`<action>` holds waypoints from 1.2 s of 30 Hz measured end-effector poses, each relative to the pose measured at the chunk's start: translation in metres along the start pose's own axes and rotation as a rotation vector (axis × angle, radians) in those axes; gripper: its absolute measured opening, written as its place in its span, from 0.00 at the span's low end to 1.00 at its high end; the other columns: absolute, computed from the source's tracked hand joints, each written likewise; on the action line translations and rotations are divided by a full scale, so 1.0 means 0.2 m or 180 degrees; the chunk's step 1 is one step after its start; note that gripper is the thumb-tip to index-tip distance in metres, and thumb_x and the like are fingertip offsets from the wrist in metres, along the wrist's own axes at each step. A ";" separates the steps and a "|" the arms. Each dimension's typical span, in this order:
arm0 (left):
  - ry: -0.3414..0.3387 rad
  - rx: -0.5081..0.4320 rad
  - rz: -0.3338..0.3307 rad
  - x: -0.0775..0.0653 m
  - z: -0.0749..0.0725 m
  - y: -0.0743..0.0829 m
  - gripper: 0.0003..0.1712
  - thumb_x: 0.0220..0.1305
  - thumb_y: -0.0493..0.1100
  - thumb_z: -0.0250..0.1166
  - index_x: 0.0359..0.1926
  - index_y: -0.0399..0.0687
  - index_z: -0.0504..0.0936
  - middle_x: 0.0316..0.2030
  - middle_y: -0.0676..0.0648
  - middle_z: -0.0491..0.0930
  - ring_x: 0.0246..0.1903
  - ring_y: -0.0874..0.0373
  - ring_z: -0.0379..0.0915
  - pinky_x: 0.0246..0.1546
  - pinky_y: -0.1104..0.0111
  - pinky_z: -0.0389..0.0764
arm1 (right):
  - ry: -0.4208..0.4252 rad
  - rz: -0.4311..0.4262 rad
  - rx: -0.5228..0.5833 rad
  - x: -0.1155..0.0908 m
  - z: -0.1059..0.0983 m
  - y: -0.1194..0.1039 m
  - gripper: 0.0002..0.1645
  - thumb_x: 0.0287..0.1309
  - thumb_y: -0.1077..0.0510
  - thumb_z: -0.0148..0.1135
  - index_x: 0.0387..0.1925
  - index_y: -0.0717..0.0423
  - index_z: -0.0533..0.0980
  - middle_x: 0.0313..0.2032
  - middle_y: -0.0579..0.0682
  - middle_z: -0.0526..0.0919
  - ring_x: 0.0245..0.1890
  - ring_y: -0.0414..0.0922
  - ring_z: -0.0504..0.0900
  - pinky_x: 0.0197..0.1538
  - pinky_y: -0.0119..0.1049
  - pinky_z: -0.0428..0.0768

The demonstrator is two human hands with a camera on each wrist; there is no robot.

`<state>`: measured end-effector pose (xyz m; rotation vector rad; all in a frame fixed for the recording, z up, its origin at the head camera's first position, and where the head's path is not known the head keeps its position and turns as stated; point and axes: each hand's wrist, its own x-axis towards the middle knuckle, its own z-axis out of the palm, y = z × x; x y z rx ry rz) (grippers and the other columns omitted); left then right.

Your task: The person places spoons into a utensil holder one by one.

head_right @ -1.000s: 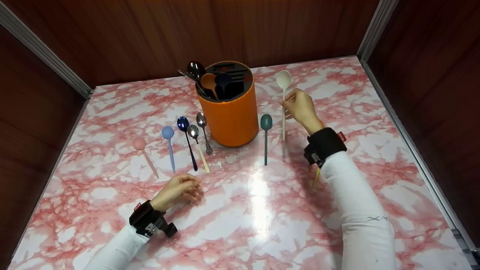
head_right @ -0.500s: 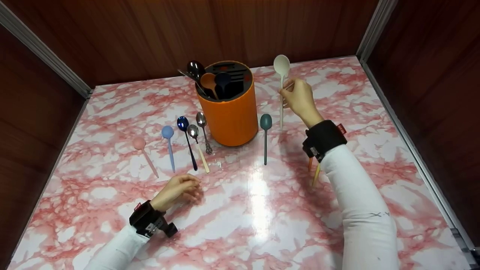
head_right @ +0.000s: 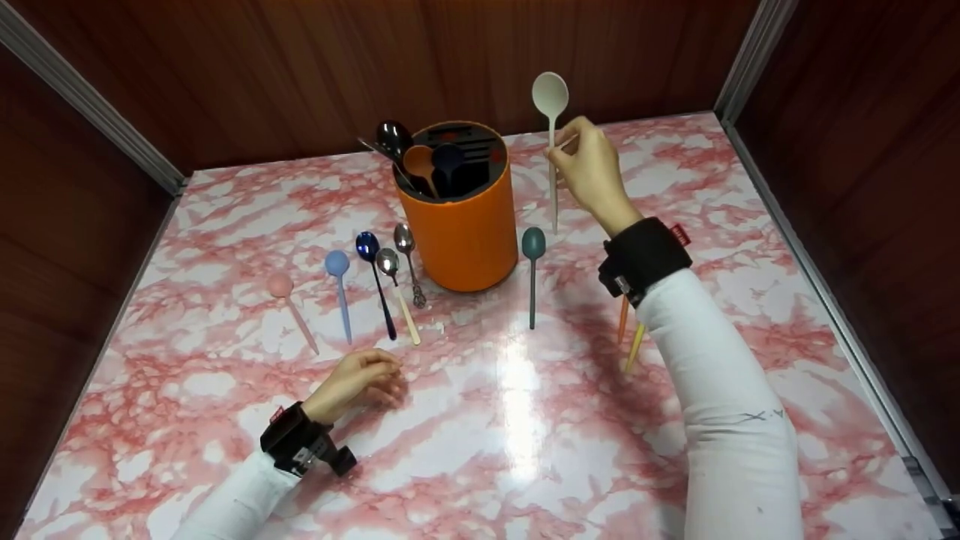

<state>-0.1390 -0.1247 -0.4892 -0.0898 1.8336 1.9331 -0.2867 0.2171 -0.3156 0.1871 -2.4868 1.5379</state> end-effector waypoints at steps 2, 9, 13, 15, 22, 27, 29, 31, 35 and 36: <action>-0.0019 -0.0006 0.0014 0.00 0.00 0.00 0.15 0.67 0.34 0.57 0.47 0.22 0.73 0.31 0.41 0.80 0.20 0.60 0.77 0.23 0.70 0.84 | 0.0064 -0.0058 -0.0050 0.00 0.00 -0.02 0.05 0.61 0.68 0.61 0.36 0.65 0.72 0.21 0.34 0.75 0.18 0.27 0.76 0.22 0.18 0.77; -0.0044 -0.0013 0.0073 0.00 0.00 -0.01 0.15 0.66 0.33 0.56 0.47 0.21 0.72 0.29 0.41 0.80 0.21 0.59 0.78 0.22 0.71 0.84 | 0.0209 -0.0200 -0.0071 -0.01 0.02 -0.08 0.04 0.60 0.67 0.61 0.34 0.59 0.73 0.23 0.35 0.76 0.20 0.28 0.77 0.23 0.17 0.77; -0.0028 0.0014 0.0091 0.00 0.01 -0.01 0.15 0.66 0.33 0.56 0.46 0.21 0.73 0.30 0.40 0.80 0.21 0.60 0.78 0.22 0.71 0.83 | 0.0301 -0.0279 -0.0185 -0.01 0.03 -0.12 0.04 0.62 0.65 0.61 0.35 0.59 0.73 0.26 0.36 0.75 0.23 0.27 0.75 0.24 0.16 0.76; -0.0028 0.0027 0.0104 0.00 0.01 -0.01 0.15 0.66 0.33 0.56 0.46 0.21 0.73 0.30 0.40 0.80 0.22 0.59 0.78 0.22 0.71 0.83 | 0.0339 -0.0286 -0.0199 -0.01 0.03 -0.14 0.05 0.61 0.64 0.62 0.36 0.60 0.74 0.26 0.36 0.75 0.24 0.28 0.75 0.24 0.16 0.75; -0.0039 0.0041 0.0082 0.00 0.00 -0.01 0.14 0.66 0.33 0.57 0.46 0.22 0.73 0.31 0.39 0.81 0.22 0.59 0.78 0.23 0.71 0.83 | 0.0372 -0.0428 -0.0165 0.01 0.07 -0.22 0.04 0.61 0.63 0.64 0.35 0.57 0.75 0.24 0.33 0.76 0.25 0.29 0.74 0.27 0.19 0.71; -0.0025 -0.0012 0.0048 -0.01 0.01 0.00 0.14 0.66 0.33 0.57 0.47 0.21 0.73 0.31 0.39 0.81 0.21 0.59 0.78 0.23 0.70 0.84 | 0.0327 -0.0489 -0.0043 0.02 0.12 -0.28 0.04 0.61 0.63 0.64 0.35 0.57 0.75 0.24 0.34 0.77 0.25 0.30 0.75 0.28 0.21 0.71; -0.0029 -0.0037 0.0038 -0.01 0.01 0.00 0.14 0.66 0.33 0.57 0.46 0.22 0.73 0.30 0.40 0.81 0.21 0.58 0.78 0.23 0.69 0.84 | 0.0312 -0.0515 -0.0014 0.02 0.14 -0.30 0.05 0.61 0.63 0.64 0.35 0.57 0.75 0.24 0.34 0.77 0.24 0.31 0.76 0.28 0.21 0.71; -0.0040 -0.0046 0.0025 0.00 0.01 0.01 0.14 0.66 0.33 0.57 0.46 0.22 0.73 0.30 0.40 0.80 0.21 0.58 0.78 0.23 0.69 0.84 | 0.0317 -0.0551 -0.0036 0.02 0.16 -0.32 0.05 0.61 0.63 0.64 0.34 0.56 0.74 0.24 0.33 0.77 0.25 0.31 0.76 0.29 0.22 0.71; -0.0030 -0.0034 -0.0018 0.00 0.01 0.01 0.15 0.65 0.33 0.57 0.47 0.22 0.73 0.30 0.41 0.80 0.20 0.58 0.78 0.23 0.69 0.84 | 0.0350 -0.0584 0.0002 0.03 0.20 -0.35 0.06 0.61 0.62 0.64 0.34 0.55 0.73 0.25 0.35 0.77 0.26 0.32 0.76 0.31 0.22 0.74; -0.0028 -0.0022 -0.0005 0.00 0.01 0.01 0.15 0.65 0.33 0.57 0.47 0.22 0.73 0.30 0.41 0.80 0.20 0.58 0.78 0.23 0.69 0.84 | 0.0336 -0.0578 0.0059 0.03 0.21 -0.35 0.06 0.61 0.63 0.64 0.34 0.55 0.73 0.26 0.36 0.77 0.26 0.32 0.76 0.31 0.21 0.75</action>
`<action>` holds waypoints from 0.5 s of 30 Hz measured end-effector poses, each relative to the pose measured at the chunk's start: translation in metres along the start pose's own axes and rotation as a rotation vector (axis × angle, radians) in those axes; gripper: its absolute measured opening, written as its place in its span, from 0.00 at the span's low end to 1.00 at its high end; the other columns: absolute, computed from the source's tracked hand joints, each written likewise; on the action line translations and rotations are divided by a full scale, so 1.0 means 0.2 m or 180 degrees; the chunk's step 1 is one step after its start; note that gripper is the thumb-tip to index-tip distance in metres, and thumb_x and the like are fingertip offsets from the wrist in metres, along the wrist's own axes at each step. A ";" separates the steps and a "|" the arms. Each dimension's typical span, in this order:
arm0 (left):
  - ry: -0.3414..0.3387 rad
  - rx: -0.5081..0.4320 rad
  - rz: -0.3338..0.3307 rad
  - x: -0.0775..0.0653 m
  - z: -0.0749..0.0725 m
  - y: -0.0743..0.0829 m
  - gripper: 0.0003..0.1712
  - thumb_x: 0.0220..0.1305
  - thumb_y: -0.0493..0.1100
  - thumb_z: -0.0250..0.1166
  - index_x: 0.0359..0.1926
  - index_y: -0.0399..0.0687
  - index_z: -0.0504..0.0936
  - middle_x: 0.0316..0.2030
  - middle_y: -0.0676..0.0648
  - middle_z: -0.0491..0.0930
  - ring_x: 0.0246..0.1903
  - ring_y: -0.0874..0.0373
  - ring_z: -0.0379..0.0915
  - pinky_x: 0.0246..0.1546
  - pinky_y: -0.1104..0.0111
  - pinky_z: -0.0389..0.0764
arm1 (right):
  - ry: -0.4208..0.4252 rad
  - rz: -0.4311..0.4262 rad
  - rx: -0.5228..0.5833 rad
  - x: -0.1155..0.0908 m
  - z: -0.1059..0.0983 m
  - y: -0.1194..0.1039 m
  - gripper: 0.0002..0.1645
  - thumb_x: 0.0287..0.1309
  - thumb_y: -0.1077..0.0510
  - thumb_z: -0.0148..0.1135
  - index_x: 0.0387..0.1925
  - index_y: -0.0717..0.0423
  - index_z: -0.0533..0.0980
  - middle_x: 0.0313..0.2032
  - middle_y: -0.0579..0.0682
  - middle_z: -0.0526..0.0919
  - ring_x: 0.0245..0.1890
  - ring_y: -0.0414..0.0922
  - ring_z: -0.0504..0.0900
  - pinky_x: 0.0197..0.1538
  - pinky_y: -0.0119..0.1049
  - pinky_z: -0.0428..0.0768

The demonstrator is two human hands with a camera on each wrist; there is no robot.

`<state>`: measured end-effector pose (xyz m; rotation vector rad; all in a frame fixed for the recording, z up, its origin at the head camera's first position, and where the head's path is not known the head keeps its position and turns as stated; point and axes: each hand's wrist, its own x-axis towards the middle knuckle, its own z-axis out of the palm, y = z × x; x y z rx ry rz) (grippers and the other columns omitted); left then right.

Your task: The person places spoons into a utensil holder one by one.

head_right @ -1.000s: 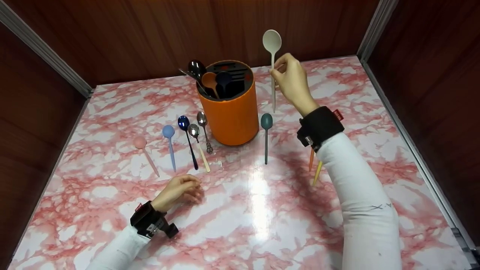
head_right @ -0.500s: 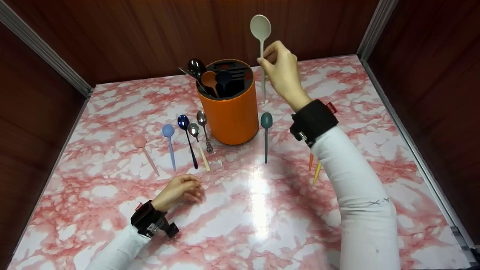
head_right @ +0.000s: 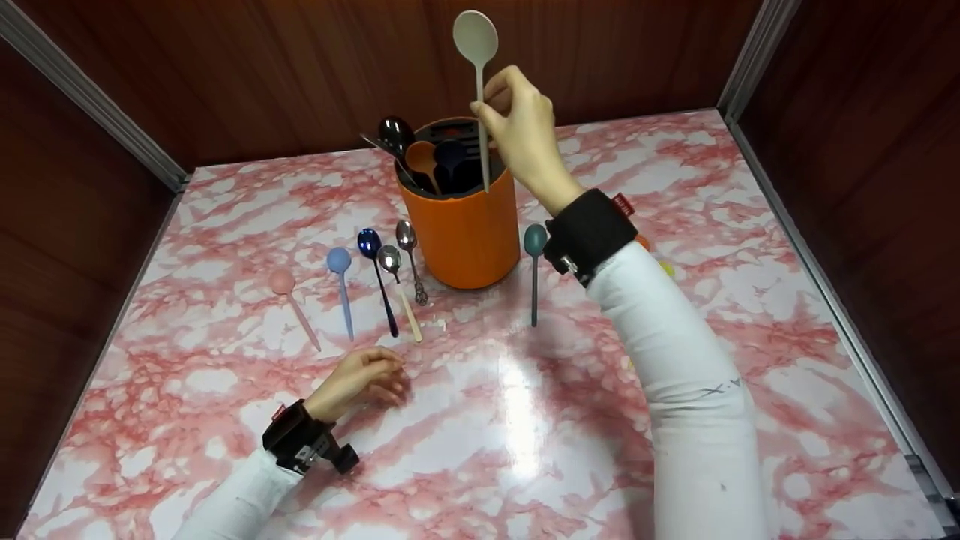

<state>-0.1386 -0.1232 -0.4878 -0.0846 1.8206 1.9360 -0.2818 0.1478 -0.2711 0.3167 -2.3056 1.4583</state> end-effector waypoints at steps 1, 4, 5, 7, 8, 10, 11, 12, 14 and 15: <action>0.0005 0.0005 0.0002 0.00 0.00 0.00 0.15 0.66 0.33 0.57 0.47 0.22 0.73 0.30 0.40 0.80 0.20 0.58 0.78 0.23 0.68 0.85 | -0.0003 0.0021 0.0079 0.00 0.01 -0.01 0.06 0.61 0.63 0.64 0.34 0.55 0.73 0.26 0.38 0.78 0.26 0.33 0.77 0.30 0.21 0.77; 0.0025 0.0013 0.0013 0.00 0.00 -0.01 0.14 0.66 0.33 0.57 0.47 0.22 0.73 0.31 0.39 0.80 0.21 0.58 0.78 0.24 0.68 0.85 | -0.0041 0.0074 0.0268 0.01 0.06 -0.03 0.06 0.61 0.65 0.63 0.34 0.57 0.73 0.26 0.41 0.79 0.26 0.35 0.78 0.29 0.22 0.81; 0.0026 0.0014 0.0018 0.00 0.00 -0.01 0.14 0.66 0.33 0.57 0.47 0.22 0.73 0.31 0.39 0.80 0.21 0.58 0.78 0.24 0.68 0.85 | -0.0048 0.0098 0.0333 0.01 0.07 -0.03 0.06 0.61 0.65 0.63 0.34 0.57 0.73 0.27 0.42 0.79 0.26 0.35 0.79 0.29 0.23 0.82; 0.0017 0.0003 0.0019 0.00 0.00 -0.01 0.14 0.66 0.33 0.57 0.46 0.22 0.73 0.31 0.39 0.80 0.21 0.58 0.78 0.24 0.68 0.85 | -0.0047 0.0100 0.0391 0.01 0.10 -0.04 0.06 0.61 0.65 0.63 0.35 0.58 0.73 0.27 0.42 0.79 0.27 0.36 0.79 0.30 0.24 0.83; 0.0007 -0.0007 0.0022 0.00 0.00 -0.01 0.14 0.66 0.33 0.57 0.46 0.22 0.73 0.31 0.39 0.80 0.22 0.58 0.78 0.24 0.68 0.85 | -0.0035 0.0082 0.0413 0.01 0.12 -0.05 0.05 0.61 0.65 0.63 0.35 0.58 0.73 0.27 0.43 0.79 0.27 0.36 0.79 0.31 0.25 0.83; -0.0011 -0.0021 0.0030 -0.01 0.00 -0.01 0.13 0.66 0.33 0.57 0.46 0.23 0.73 0.31 0.40 0.80 0.22 0.58 0.78 0.24 0.67 0.85 | 0.0012 0.0001 0.0458 0.01 0.14 -0.05 0.05 0.62 0.65 0.62 0.35 0.59 0.73 0.28 0.43 0.78 0.28 0.37 0.80 0.33 0.27 0.84; -0.0023 -0.0023 0.0039 -0.01 0.00 -0.01 0.13 0.66 0.33 0.57 0.46 0.23 0.73 0.31 0.40 0.80 0.22 0.58 0.78 0.24 0.67 0.85 | 0.0034 -0.0031 0.0506 0.01 0.15 -0.05 0.05 0.62 0.65 0.62 0.35 0.59 0.73 0.28 0.43 0.78 0.28 0.37 0.80 0.34 0.27 0.84; -0.0033 -0.0020 0.0043 -0.01 0.01 -0.01 0.13 0.66 0.33 0.57 0.46 0.23 0.73 0.31 0.40 0.80 0.22 0.58 0.78 0.24 0.68 0.85 | 0.0051 -0.0073 0.0527 0.01 0.16 -0.06 0.05 0.62 0.65 0.62 0.35 0.60 0.73 0.28 0.44 0.78 0.28 0.38 0.80 0.35 0.28 0.84; -0.0039 -0.0021 0.0052 0.00 0.01 -0.02 0.14 0.66 0.33 0.57 0.47 0.23 0.73 0.31 0.40 0.80 0.22 0.58 0.78 0.24 0.68 0.85 | 0.0069 -0.0144 0.0587 0.01 0.18 -0.06 0.04 0.62 0.66 0.62 0.35 0.60 0.73 0.28 0.44 0.78 0.28 0.39 0.80 0.37 0.30 0.84; -0.0040 -0.0022 0.0059 -0.01 0.00 -0.02 0.14 0.66 0.33 0.57 0.47 0.22 0.73 0.31 0.40 0.80 0.22 0.58 0.78 0.24 0.68 0.85 | 0.0065 -0.0168 0.0597 0.01 0.19 -0.07 0.04 0.62 0.66 0.62 0.35 0.60 0.73 0.28 0.44 0.78 0.29 0.39 0.80 0.38 0.31 0.84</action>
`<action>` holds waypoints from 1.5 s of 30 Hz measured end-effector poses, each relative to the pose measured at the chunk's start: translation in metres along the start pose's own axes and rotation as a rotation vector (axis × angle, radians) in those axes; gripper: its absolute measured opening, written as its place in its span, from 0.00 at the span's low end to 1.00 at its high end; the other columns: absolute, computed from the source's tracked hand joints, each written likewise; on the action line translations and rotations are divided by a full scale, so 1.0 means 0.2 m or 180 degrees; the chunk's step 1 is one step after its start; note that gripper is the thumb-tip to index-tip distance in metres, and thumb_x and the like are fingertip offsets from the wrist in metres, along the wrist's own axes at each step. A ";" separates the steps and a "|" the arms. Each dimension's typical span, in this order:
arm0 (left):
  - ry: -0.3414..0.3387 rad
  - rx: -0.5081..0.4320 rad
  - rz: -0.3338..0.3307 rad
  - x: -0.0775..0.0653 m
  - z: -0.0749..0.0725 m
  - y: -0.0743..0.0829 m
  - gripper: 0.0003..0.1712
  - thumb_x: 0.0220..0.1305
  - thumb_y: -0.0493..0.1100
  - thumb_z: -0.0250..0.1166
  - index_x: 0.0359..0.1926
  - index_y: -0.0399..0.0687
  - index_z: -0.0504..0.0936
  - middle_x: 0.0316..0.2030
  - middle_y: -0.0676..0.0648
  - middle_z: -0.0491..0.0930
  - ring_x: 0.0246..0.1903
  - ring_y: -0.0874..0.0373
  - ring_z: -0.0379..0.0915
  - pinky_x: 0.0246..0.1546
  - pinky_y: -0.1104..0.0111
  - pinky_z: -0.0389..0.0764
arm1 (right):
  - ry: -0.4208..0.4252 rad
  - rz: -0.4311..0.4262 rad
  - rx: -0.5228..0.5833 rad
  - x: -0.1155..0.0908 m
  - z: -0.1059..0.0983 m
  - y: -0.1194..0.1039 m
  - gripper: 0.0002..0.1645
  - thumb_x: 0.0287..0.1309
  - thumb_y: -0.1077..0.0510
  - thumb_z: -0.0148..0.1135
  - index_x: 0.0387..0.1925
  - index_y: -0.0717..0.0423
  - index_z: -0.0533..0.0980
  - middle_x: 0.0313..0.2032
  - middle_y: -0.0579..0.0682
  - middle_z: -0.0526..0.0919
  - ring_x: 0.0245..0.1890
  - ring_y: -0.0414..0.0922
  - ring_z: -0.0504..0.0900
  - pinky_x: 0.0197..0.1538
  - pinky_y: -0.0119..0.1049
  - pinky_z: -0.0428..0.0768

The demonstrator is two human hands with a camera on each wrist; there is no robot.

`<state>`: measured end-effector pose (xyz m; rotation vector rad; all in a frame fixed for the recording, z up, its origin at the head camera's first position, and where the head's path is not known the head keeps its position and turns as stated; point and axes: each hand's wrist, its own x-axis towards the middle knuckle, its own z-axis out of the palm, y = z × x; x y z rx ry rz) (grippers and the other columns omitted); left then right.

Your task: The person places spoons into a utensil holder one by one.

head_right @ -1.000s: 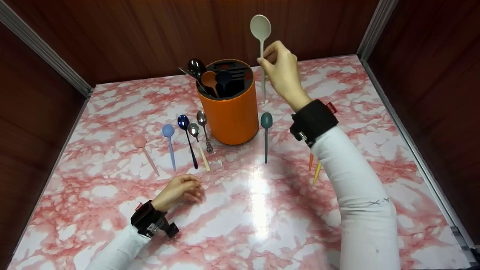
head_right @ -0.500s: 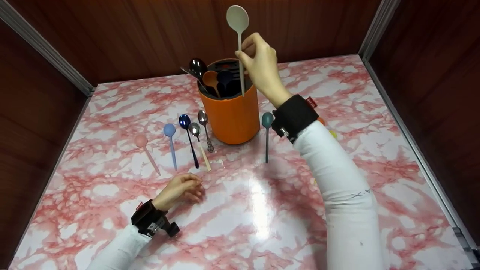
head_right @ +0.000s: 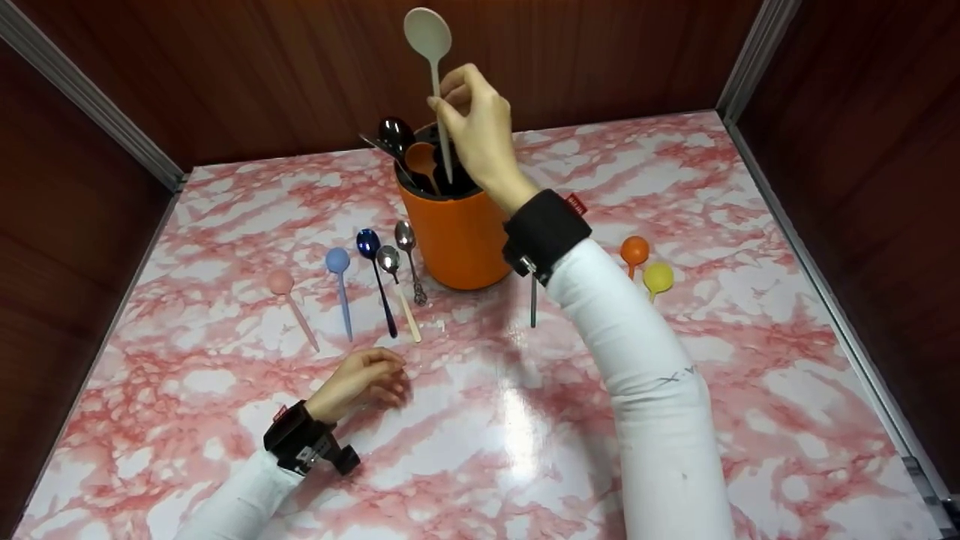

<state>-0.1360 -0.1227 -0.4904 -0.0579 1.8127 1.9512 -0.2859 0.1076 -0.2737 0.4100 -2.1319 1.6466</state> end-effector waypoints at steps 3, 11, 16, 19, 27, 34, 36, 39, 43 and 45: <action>-0.0023 -0.0003 0.0017 0.00 0.00 0.00 0.14 0.67 0.32 0.56 0.47 0.21 0.72 0.32 0.39 0.80 0.22 0.58 0.78 0.25 0.68 0.85 | -0.0070 0.0070 0.0105 0.00 0.03 -0.01 0.04 0.62 0.66 0.62 0.35 0.59 0.74 0.29 0.45 0.79 0.31 0.41 0.81 0.40 0.32 0.85; -0.0043 0.0030 0.0036 0.00 0.00 0.00 0.15 0.67 0.32 0.55 0.48 0.20 0.72 0.32 0.39 0.81 0.22 0.58 0.78 0.25 0.67 0.85 | -0.0272 0.0225 0.0350 0.00 0.10 0.02 0.05 0.61 0.70 0.60 0.35 0.60 0.73 0.28 0.46 0.79 0.36 0.47 0.83 0.42 0.34 0.85; -0.0026 0.0023 0.0013 0.00 0.00 -0.01 0.15 0.67 0.32 0.54 0.47 0.20 0.72 0.31 0.39 0.81 0.21 0.58 0.78 0.23 0.68 0.84 | -0.0349 0.0224 0.0316 0.00 0.13 0.06 0.05 0.61 0.72 0.58 0.35 0.62 0.73 0.27 0.45 0.79 0.34 0.45 0.82 0.41 0.33 0.85; -0.0011 0.0011 0.0003 0.00 0.01 -0.01 0.14 0.66 0.32 0.54 0.47 0.20 0.72 0.30 0.40 0.80 0.21 0.58 0.78 0.22 0.69 0.84 | -0.0405 0.0258 0.0256 -0.01 0.14 0.07 0.05 0.60 0.72 0.58 0.35 0.63 0.73 0.27 0.45 0.79 0.32 0.42 0.81 0.41 0.34 0.85; 0.0031 -0.0025 -0.0027 0.00 0.01 -0.01 0.15 0.66 0.32 0.56 0.47 0.21 0.72 0.30 0.41 0.80 0.20 0.59 0.77 0.22 0.69 0.84 | -0.0609 0.0327 0.0150 -0.04 0.16 0.11 0.05 0.60 0.72 0.59 0.36 0.64 0.73 0.29 0.48 0.79 0.34 0.43 0.82 0.43 0.35 0.85; 0.0041 -0.0030 -0.0058 0.00 0.01 0.00 0.15 0.66 0.33 0.57 0.47 0.22 0.73 0.30 0.41 0.80 0.20 0.59 0.78 0.22 0.69 0.84 | -0.0682 0.0211 0.0004 -0.06 0.15 0.14 0.05 0.60 0.72 0.60 0.37 0.65 0.73 0.30 0.54 0.80 0.31 0.39 0.80 0.39 0.29 0.83; 0.0033 -0.0044 -0.0041 0.00 0.01 -0.01 0.14 0.66 0.33 0.57 0.47 0.22 0.72 0.30 0.41 0.80 0.21 0.58 0.78 0.22 0.69 0.84 | -0.0691 0.0185 -0.0025 -0.06 0.15 0.15 0.05 0.59 0.72 0.60 0.36 0.67 0.73 0.30 0.55 0.81 0.30 0.36 0.79 0.37 0.27 0.81; 0.0014 -0.0064 -0.0016 0.00 0.01 -0.01 0.14 0.66 0.32 0.56 0.47 0.21 0.72 0.29 0.41 0.80 0.21 0.58 0.78 0.22 0.69 0.84 | -0.0728 0.0202 -0.0109 -0.07 0.14 0.17 0.05 0.59 0.72 0.60 0.36 0.66 0.73 0.31 0.55 0.81 0.30 0.35 0.78 0.37 0.25 0.79; -0.0003 -0.0050 0.0015 0.00 0.01 -0.01 0.14 0.66 0.32 0.55 0.46 0.20 0.72 0.28 0.42 0.80 0.22 0.58 0.78 0.22 0.70 0.84 | -0.0780 0.0301 -0.0264 -0.08 0.13 0.18 0.05 0.61 0.70 0.61 0.38 0.66 0.73 0.32 0.54 0.80 0.31 0.36 0.77 0.38 0.25 0.78; -0.0005 -0.0032 0.0020 0.00 0.01 -0.01 0.14 0.65 0.32 0.55 0.47 0.20 0.72 0.28 0.42 0.80 0.22 0.58 0.78 0.22 0.70 0.84 | -0.0785 0.0351 -0.0321 -0.09 0.13 0.18 0.06 0.61 0.69 0.61 0.39 0.66 0.74 0.34 0.55 0.80 0.31 0.36 0.77 0.38 0.25 0.78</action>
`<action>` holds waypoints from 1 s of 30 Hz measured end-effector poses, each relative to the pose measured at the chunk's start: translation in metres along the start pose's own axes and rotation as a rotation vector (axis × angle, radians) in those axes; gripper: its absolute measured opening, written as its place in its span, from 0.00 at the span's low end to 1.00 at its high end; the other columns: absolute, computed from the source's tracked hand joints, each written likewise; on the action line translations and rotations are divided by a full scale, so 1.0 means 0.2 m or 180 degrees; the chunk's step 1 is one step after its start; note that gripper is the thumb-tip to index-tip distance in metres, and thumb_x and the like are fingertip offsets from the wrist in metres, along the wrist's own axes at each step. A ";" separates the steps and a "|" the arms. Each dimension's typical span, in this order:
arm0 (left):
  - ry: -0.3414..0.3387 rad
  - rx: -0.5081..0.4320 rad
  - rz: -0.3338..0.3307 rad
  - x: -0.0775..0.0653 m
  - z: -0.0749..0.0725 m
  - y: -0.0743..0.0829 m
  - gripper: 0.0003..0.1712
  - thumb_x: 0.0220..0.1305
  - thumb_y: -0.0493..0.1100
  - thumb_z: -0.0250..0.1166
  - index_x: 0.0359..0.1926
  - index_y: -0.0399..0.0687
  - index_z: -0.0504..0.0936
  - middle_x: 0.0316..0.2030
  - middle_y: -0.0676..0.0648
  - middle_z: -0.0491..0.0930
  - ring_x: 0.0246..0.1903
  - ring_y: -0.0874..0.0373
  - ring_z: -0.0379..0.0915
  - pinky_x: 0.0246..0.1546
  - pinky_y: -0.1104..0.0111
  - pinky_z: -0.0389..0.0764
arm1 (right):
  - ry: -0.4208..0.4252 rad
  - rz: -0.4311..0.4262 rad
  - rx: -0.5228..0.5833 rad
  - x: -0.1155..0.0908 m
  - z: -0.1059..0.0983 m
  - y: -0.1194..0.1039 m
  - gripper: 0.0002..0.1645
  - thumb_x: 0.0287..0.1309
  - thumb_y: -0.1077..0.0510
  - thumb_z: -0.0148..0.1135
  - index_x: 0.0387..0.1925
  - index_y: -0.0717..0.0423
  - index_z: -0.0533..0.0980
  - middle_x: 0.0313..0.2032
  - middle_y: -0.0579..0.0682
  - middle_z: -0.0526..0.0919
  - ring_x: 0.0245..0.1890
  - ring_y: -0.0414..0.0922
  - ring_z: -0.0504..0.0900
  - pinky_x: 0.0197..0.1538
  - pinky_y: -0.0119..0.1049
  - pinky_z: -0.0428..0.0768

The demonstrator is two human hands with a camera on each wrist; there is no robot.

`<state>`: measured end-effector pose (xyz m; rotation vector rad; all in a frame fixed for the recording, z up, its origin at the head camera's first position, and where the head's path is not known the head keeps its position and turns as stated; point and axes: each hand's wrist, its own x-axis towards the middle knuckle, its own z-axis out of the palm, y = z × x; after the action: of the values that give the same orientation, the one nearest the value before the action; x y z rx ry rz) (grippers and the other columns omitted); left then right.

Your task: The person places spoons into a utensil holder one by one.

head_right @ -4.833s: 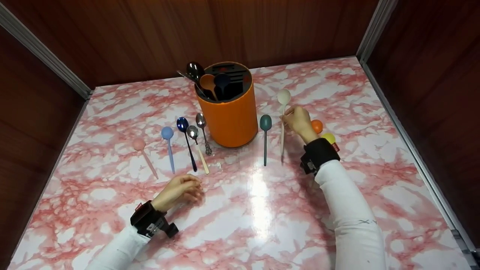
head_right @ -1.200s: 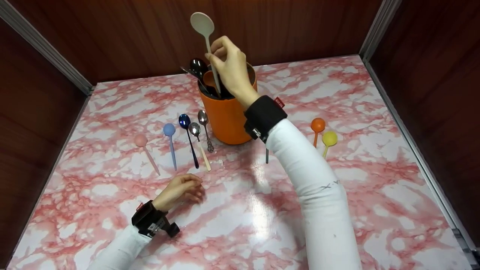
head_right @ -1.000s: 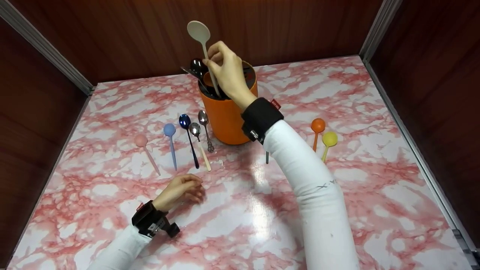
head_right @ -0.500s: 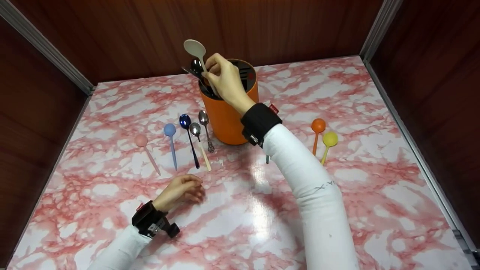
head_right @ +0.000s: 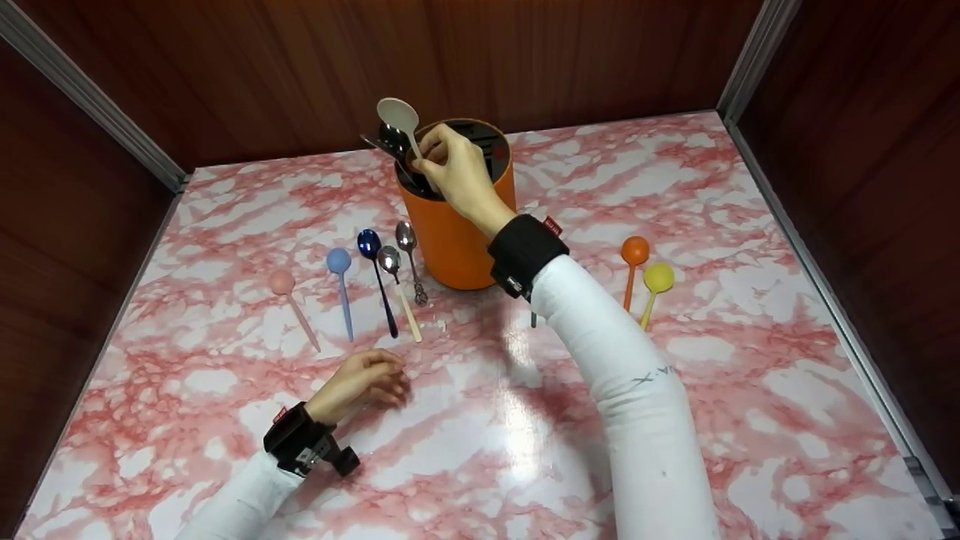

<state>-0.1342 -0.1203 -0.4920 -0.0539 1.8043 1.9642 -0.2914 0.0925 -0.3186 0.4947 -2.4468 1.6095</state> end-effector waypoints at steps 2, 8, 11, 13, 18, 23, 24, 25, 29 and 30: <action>0.0004 0.0026 -0.0006 0.00 0.00 0.00 0.15 0.66 0.32 0.55 0.47 0.20 0.73 0.28 0.42 0.80 0.21 0.58 0.78 0.22 0.70 0.83 | 0.0014 0.0060 -0.0035 0.00 -0.01 0.00 0.06 0.61 0.68 0.62 0.39 0.66 0.74 0.35 0.56 0.81 0.30 0.35 0.77 0.38 0.24 0.79; 0.0021 0.0065 -0.0036 0.00 0.01 0.00 0.15 0.66 0.32 0.55 0.47 0.20 0.73 0.28 0.42 0.80 0.21 0.59 0.78 0.22 0.71 0.83 | 0.0008 0.0123 0.0036 -0.01 -0.04 0.01 0.09 0.60 0.66 0.64 0.41 0.68 0.76 0.37 0.57 0.82 0.30 0.35 0.79 0.40 0.26 0.82; 0.0031 0.0078 -0.0045 0.00 0.01 0.00 0.15 0.66 0.32 0.55 0.48 0.20 0.73 0.29 0.42 0.81 0.21 0.59 0.78 0.22 0.71 0.83 | 0.0004 0.0110 0.0051 -0.02 -0.07 0.02 0.10 0.61 0.66 0.63 0.42 0.69 0.76 0.39 0.58 0.82 0.32 0.36 0.79 0.41 0.27 0.82; 0.0044 0.0100 -0.0055 0.01 0.01 0.00 0.15 0.66 0.32 0.55 0.48 0.21 0.73 0.29 0.41 0.81 0.21 0.59 0.78 0.22 0.71 0.83 | 0.0020 0.0104 0.0010 -0.03 -0.09 0.02 0.11 0.61 0.65 0.64 0.42 0.68 0.76 0.40 0.59 0.82 0.33 0.35 0.78 0.41 0.27 0.81; 0.0061 0.0129 -0.0047 0.01 0.02 0.00 0.14 0.66 0.32 0.56 0.47 0.21 0.73 0.28 0.42 0.81 0.20 0.59 0.78 0.21 0.71 0.83 | 0.0106 0.0060 0.0002 -0.05 -0.12 0.02 0.11 0.60 0.65 0.65 0.41 0.68 0.76 0.38 0.60 0.83 0.30 0.32 0.78 0.39 0.24 0.81; 0.0043 0.0121 -0.0040 0.01 0.02 0.00 0.14 0.65 0.32 0.55 0.47 0.21 0.73 0.28 0.43 0.81 0.21 0.59 0.78 0.22 0.71 0.83 | 0.0175 0.0001 0.0144 -0.07 -0.15 0.02 0.08 0.59 0.67 0.65 0.39 0.68 0.76 0.35 0.58 0.82 0.29 0.32 0.80 0.38 0.24 0.82; 0.0036 0.0120 -0.0036 0.01 0.02 0.00 0.14 0.65 0.32 0.55 0.47 0.21 0.73 0.28 0.43 0.81 0.21 0.59 0.78 0.22 0.71 0.83 | 0.0173 -0.0009 0.0167 -0.08 -0.15 0.02 0.08 0.59 0.68 0.65 0.39 0.69 0.76 0.35 0.57 0.82 0.29 0.32 0.80 0.38 0.25 0.83; 0.0031 0.0115 -0.0033 0.01 0.02 0.00 0.14 0.65 0.32 0.55 0.47 0.21 0.73 0.28 0.42 0.81 0.21 0.59 0.78 0.22 0.71 0.83 | 0.0176 -0.0022 0.0187 -0.09 -0.16 0.02 0.08 0.59 0.68 0.64 0.39 0.69 0.76 0.35 0.56 0.82 0.29 0.33 0.81 0.38 0.25 0.83; 0.0014 0.0101 -0.0002 0.00 0.01 0.00 0.14 0.66 0.32 0.56 0.46 0.21 0.73 0.29 0.41 0.80 0.21 0.59 0.78 0.22 0.71 0.83 | 0.0182 -0.0090 0.0267 -0.12 -0.18 0.03 0.08 0.59 0.70 0.63 0.39 0.71 0.76 0.34 0.54 0.82 0.29 0.34 0.81 0.39 0.25 0.83; 0.0018 0.0099 -0.0009 0.00 0.01 0.00 0.14 0.66 0.32 0.56 0.46 0.21 0.73 0.29 0.41 0.80 0.21 0.59 0.78 0.22 0.71 0.83 | 0.0191 -0.0116 0.0261 -0.13 -0.19 0.04 0.08 0.59 0.70 0.64 0.39 0.72 0.76 0.33 0.53 0.82 0.28 0.33 0.81 0.38 0.25 0.82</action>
<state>-0.1347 -0.1175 -0.4912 -0.0520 1.8370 1.9355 -0.2715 0.1345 -0.3184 0.4927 -2.3232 1.6903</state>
